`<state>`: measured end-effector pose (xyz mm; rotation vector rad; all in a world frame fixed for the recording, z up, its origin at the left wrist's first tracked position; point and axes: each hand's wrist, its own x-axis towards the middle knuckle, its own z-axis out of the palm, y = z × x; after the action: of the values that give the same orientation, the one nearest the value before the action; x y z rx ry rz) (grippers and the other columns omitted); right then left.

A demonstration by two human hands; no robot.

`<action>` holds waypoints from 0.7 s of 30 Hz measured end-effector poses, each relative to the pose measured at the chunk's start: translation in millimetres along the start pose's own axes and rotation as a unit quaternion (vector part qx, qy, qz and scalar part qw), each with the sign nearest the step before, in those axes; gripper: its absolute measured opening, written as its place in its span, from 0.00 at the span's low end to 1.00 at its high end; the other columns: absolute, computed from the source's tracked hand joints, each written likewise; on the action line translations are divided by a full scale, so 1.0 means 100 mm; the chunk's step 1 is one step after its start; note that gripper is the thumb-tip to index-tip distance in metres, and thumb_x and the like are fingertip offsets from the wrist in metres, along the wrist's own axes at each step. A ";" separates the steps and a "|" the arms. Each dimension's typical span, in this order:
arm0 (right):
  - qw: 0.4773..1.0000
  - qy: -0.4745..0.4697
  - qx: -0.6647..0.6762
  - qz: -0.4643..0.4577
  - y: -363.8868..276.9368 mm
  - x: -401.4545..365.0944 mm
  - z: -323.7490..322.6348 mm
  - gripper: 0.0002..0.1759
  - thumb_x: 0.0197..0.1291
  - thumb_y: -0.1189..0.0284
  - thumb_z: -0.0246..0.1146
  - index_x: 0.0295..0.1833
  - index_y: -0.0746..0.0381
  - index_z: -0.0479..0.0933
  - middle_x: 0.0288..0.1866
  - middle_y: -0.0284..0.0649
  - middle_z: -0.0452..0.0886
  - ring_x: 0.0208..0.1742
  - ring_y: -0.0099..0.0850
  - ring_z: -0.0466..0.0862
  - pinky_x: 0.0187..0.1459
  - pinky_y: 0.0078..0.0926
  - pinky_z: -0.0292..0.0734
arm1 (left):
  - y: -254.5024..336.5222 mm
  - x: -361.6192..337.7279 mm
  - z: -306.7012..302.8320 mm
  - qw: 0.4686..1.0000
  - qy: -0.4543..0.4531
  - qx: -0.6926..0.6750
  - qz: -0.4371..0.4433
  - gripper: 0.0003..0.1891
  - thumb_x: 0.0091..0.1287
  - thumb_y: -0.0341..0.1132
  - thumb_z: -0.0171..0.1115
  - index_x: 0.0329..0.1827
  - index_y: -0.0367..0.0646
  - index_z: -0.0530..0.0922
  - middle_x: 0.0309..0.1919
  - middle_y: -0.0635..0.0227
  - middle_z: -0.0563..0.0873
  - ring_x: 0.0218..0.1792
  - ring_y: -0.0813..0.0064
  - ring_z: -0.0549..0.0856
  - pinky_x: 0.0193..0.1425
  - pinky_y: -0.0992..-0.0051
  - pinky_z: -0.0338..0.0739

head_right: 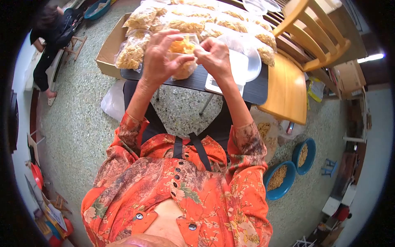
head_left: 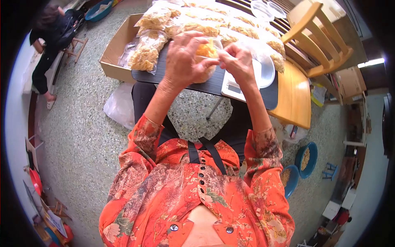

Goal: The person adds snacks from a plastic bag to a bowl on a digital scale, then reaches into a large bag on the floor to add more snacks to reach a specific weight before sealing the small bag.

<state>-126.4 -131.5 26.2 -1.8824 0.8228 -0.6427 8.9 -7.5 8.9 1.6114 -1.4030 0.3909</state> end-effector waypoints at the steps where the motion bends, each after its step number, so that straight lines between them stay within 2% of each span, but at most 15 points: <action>1: 0.999 -0.006 0.037 0.010 0.00 -0.04 0.01 0.10 0.53 0.71 0.65 0.34 0.68 0.81 0.25 0.38 0.85 0.23 0.21 0.82 0.26 0.21 0.77 | 0.02 -0.03 0.02 0.999 -0.002 0.033 0.013 0.31 0.51 0.50 0.80 0.53 0.41 0.83 0.56 0.58 0.83 0.60 0.56 0.80 0.67 0.59 0.73; 2: 0.997 -0.010 0.073 0.022 0.02 -0.06 0.01 0.09 0.54 0.72 0.65 0.36 0.68 0.81 0.27 0.37 0.85 0.23 0.20 0.82 0.25 0.19 0.77 | -0.01 -0.08 0.09 1.000 0.005 0.024 0.013 0.28 0.55 0.55 0.75 0.50 0.43 0.84 0.57 0.61 0.82 0.62 0.57 0.78 0.68 0.57 0.68; 6: 0.991 -0.026 0.125 0.042 0.03 -0.09 0.02 0.09 0.58 0.72 0.63 0.39 0.68 0.81 0.27 0.36 0.85 0.23 0.18 0.82 0.25 0.16 0.75 | 0.04 -0.11 0.11 0.999 0.002 0.023 0.039 0.21 0.57 0.49 0.74 0.45 0.43 0.87 0.59 0.62 0.81 0.66 0.57 0.75 0.70 0.56 0.65; 9: 0.997 -0.005 0.056 0.054 -0.04 -0.09 0.02 0.09 0.62 0.71 0.65 0.38 0.67 0.81 0.26 0.35 0.84 0.23 0.17 0.80 0.24 0.16 0.74 | 0.04 -0.12 0.09 0.998 -0.001 0.014 0.053 0.17 0.57 0.46 0.74 0.42 0.44 0.88 0.60 0.63 0.81 0.68 0.57 0.74 0.72 0.56 0.64; 11: 0.999 0.009 0.036 0.005 0.05 -0.05 0.03 0.10 0.66 0.69 0.66 0.37 0.66 0.80 0.25 0.33 0.83 0.22 0.16 0.78 0.23 0.17 0.72 | 0.05 -0.12 0.08 0.998 -0.005 0.012 0.056 0.15 0.58 0.45 0.74 0.41 0.44 0.88 0.59 0.63 0.81 0.68 0.57 0.73 0.72 0.56 0.63; 12: 0.999 0.010 0.036 0.006 0.03 -0.07 0.03 0.10 0.66 0.69 0.66 0.37 0.66 0.80 0.25 0.33 0.83 0.22 0.16 0.78 0.23 0.17 0.72 | 0.04 -0.11 0.06 0.998 -0.011 0.022 0.057 0.14 0.58 0.43 0.73 0.40 0.43 0.88 0.59 0.63 0.82 0.67 0.57 0.75 0.71 0.57 0.65; 14: 0.995 0.027 0.080 -0.051 -0.02 -0.14 0.06 0.11 0.67 0.68 0.66 0.36 0.64 0.79 0.25 0.32 0.82 0.22 0.16 0.77 0.24 0.16 0.71 | 0.03 -0.11 0.03 0.998 -0.017 0.033 0.056 0.13 0.59 0.42 0.73 0.39 0.42 0.88 0.58 0.62 0.82 0.66 0.57 0.76 0.70 0.58 0.67; 16: 0.994 0.034 0.095 -0.048 -0.02 -0.16 0.08 0.10 0.67 0.68 0.65 0.36 0.64 0.78 0.24 0.32 0.81 0.21 0.16 0.76 0.25 0.16 0.71 | 0.00 -0.12 0.02 1.000 -0.025 0.006 0.003 0.11 0.60 0.38 0.72 0.39 0.40 0.88 0.57 0.60 0.83 0.62 0.57 0.78 0.65 0.60 0.73; 17: 0.992 0.041 0.110 -0.048 -0.01 -0.17 0.08 0.10 0.68 0.69 0.65 0.36 0.64 0.78 0.24 0.32 0.81 0.21 0.16 0.76 0.25 0.16 0.71 | -0.03 -0.11 0.03 0.999 -0.017 0.027 0.024 0.11 0.60 0.36 0.72 0.39 0.38 0.87 0.55 0.59 0.84 0.57 0.57 0.81 0.61 0.62 0.77; 21: 0.993 0.040 0.107 -0.029 0.01 -0.11 0.09 0.10 0.69 0.69 0.63 0.36 0.64 0.78 0.25 0.33 0.82 0.22 0.16 0.78 0.27 0.17 0.72 | -0.08 -0.13 0.03 1.000 0.006 -0.021 0.020 0.12 0.58 0.38 0.75 0.40 0.39 0.87 0.50 0.59 0.86 0.53 0.56 0.84 0.59 0.64 0.80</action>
<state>-126.9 -118.4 21.1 -1.6995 0.7220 -0.8133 11.5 -2.5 -5.5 1.5471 -1.4267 0.3921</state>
